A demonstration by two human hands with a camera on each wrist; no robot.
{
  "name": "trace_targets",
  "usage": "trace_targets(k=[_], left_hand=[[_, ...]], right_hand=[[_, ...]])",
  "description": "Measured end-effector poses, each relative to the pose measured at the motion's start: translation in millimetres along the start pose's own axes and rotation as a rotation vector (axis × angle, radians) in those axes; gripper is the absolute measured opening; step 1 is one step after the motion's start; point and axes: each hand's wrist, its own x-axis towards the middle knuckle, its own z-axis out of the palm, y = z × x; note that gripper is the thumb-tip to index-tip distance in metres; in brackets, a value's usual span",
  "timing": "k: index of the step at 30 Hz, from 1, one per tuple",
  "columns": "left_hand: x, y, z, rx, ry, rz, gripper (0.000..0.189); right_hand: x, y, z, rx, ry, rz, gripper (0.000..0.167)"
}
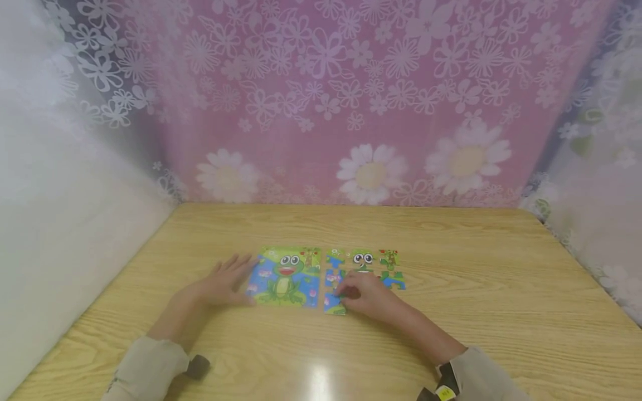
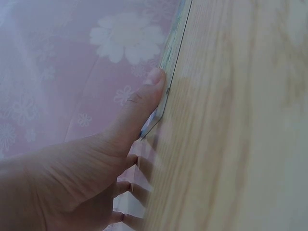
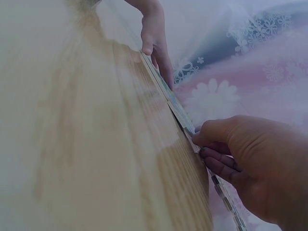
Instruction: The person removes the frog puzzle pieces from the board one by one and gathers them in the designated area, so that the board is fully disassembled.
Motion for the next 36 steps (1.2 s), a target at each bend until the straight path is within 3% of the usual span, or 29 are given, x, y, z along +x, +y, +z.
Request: trace_targets(k=[28,36], left_hand=[[2.0,-5.1,0.8,0.029,0.002,0.001,0.098],[-1.3,0.9,-1.4,0.005,0.001,0.010,0.096]], right_hand=[[0.1,1.0,1.2,0.007,-0.050,0.024,0.017],[0.0,-5.3,-0.6,0.042,0.011,-0.033,0.016]])
